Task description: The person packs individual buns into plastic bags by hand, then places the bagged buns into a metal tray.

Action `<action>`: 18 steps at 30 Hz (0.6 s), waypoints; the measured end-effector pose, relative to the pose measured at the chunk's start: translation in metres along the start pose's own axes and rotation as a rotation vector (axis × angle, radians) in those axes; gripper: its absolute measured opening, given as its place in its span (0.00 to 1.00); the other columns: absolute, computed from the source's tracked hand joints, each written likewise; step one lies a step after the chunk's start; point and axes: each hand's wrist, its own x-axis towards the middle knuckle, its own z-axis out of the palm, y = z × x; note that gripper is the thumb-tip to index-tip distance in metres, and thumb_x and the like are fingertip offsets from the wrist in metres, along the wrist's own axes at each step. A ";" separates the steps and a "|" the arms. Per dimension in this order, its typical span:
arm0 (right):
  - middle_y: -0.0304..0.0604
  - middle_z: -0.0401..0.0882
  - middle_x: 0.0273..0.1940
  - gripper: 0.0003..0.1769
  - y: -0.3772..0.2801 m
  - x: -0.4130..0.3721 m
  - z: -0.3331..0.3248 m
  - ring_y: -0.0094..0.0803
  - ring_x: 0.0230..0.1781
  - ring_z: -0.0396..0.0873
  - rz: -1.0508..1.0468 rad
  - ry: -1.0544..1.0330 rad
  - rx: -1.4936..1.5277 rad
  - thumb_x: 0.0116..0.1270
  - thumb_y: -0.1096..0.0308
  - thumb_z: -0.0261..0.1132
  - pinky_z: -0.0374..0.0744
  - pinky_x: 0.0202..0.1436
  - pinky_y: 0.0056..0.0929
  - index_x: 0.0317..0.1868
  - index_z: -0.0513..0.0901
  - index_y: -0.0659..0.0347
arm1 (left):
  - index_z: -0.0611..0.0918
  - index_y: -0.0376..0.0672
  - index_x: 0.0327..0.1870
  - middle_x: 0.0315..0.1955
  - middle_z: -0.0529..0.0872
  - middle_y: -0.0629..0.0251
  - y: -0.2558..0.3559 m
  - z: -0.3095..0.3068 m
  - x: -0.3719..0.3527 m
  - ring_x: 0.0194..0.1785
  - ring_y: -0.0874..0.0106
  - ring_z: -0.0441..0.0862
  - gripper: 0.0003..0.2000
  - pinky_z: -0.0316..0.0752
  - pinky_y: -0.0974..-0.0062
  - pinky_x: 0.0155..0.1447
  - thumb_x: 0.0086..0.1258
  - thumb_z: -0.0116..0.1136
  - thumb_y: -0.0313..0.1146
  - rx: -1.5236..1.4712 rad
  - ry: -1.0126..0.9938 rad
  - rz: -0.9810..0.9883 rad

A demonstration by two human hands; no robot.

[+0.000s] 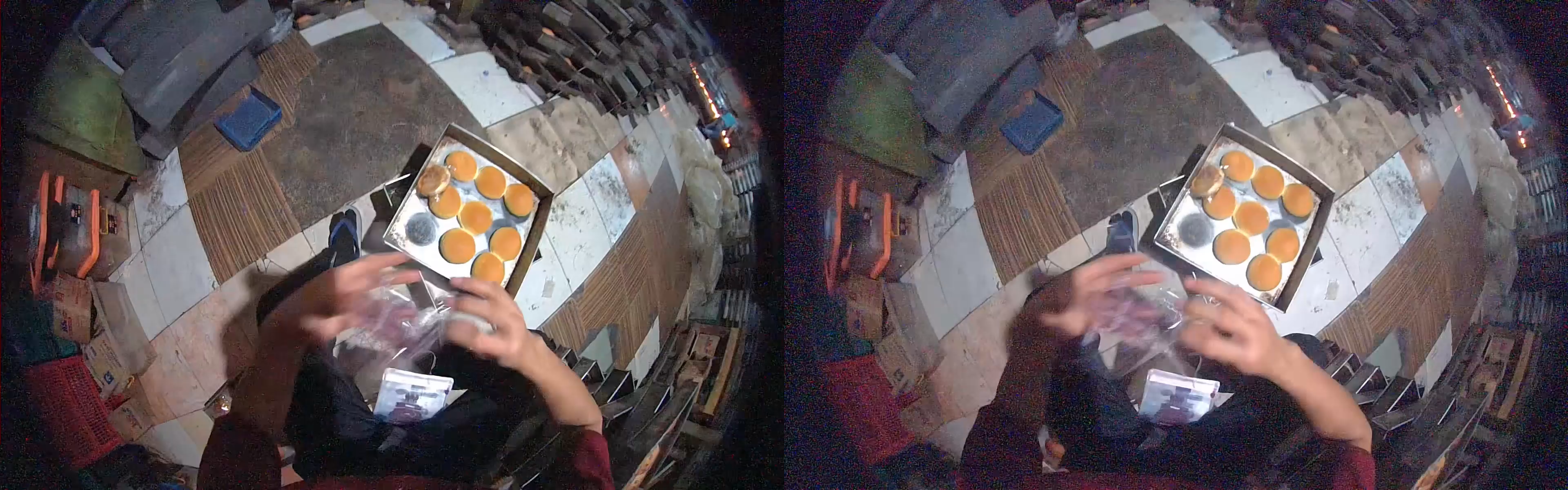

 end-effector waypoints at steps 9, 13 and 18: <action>0.56 0.66 0.56 0.26 0.068 -0.001 0.060 0.51 0.60 0.64 0.695 0.443 -0.267 0.52 0.75 0.66 0.63 0.61 0.44 0.53 0.71 0.65 | 0.71 0.35 0.49 0.39 0.80 0.57 -0.044 -0.020 0.108 0.41 0.70 0.81 0.10 0.80 0.75 0.43 0.68 0.47 0.24 -0.032 0.303 0.009; 0.50 0.61 0.61 0.34 0.102 -0.022 0.068 0.43 0.60 0.64 1.489 0.984 1.075 0.59 0.64 0.65 0.65 0.60 0.41 0.63 0.59 0.59 | 0.67 0.34 0.52 0.37 0.79 0.57 -0.009 -0.039 0.117 0.41 0.71 0.81 0.12 0.79 0.78 0.42 0.68 0.45 0.22 0.310 0.527 0.323; 0.37 0.75 0.29 0.09 0.130 0.014 0.066 0.24 0.28 0.73 1.348 0.863 1.314 0.62 0.65 0.63 0.73 0.32 0.23 0.38 0.76 0.61 | 0.68 0.31 0.52 0.38 0.79 0.54 0.009 -0.056 0.118 0.43 0.67 0.81 0.14 0.78 0.74 0.47 0.67 0.46 0.23 0.287 0.638 0.429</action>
